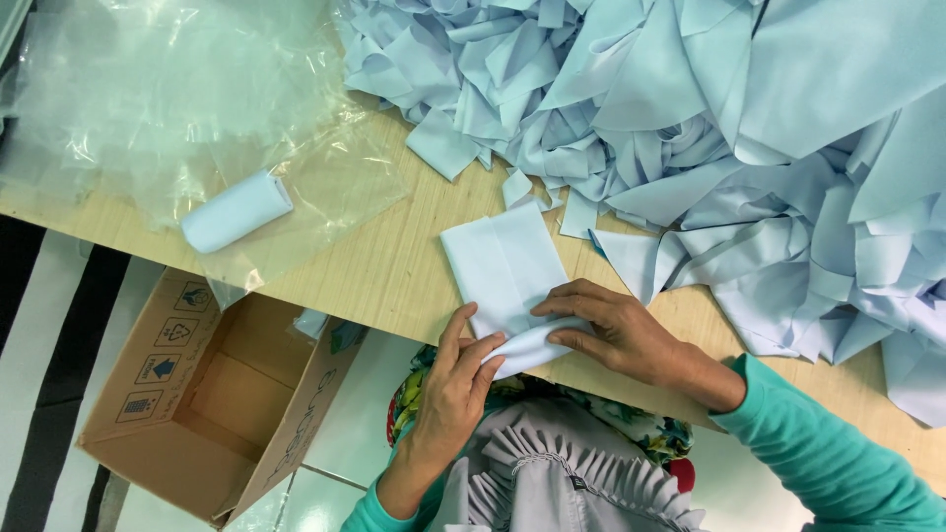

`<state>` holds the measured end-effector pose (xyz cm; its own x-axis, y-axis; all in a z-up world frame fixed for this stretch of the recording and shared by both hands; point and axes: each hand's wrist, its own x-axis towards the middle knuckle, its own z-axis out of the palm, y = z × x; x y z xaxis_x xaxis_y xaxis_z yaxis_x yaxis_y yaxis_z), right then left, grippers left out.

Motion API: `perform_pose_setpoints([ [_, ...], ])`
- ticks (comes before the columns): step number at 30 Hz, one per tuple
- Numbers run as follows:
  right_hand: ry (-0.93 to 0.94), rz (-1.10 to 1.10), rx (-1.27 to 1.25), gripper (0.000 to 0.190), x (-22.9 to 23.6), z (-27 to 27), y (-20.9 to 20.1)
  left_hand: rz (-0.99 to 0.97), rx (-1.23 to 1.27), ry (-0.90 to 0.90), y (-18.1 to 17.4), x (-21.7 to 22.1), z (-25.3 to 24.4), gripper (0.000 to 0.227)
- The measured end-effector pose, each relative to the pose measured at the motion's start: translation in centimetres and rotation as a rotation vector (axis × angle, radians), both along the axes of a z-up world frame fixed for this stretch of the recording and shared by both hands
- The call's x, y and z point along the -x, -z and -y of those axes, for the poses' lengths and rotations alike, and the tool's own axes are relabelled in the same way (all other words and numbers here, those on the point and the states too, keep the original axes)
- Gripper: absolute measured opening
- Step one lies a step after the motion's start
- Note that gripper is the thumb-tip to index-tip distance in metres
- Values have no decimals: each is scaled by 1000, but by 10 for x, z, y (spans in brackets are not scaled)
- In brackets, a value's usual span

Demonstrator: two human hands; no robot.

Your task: The person sorts through a pile of fabric scraps, folding individual pieces and placing them into a plastic bag which is then stored in a cardboard box.

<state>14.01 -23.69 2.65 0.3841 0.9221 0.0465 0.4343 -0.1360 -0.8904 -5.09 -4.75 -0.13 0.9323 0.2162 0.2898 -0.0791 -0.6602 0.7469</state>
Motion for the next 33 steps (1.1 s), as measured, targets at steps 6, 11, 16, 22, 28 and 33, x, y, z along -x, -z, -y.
perform_pose_setpoints([
  [6,68,155,-50,32,7,-2,8,-28,-27,-9,-7,-3,3,26],
  [11,63,234,-87,26,10,-1,17,-44,-19,-47,-10,-4,6,19],
  [16,5,371,-106,29,13,-1,31,-56,-70,-75,-14,-5,13,20],
  [22,4,581,-101,28,20,-7,29,-15,-66,-130,-11,-5,18,18],
  [28,-7,613,-88,31,20,-7,32,217,-17,-171,5,-1,17,35],
  [33,-16,595,-97,34,20,-5,34,178,104,-283,11,8,19,28],
])
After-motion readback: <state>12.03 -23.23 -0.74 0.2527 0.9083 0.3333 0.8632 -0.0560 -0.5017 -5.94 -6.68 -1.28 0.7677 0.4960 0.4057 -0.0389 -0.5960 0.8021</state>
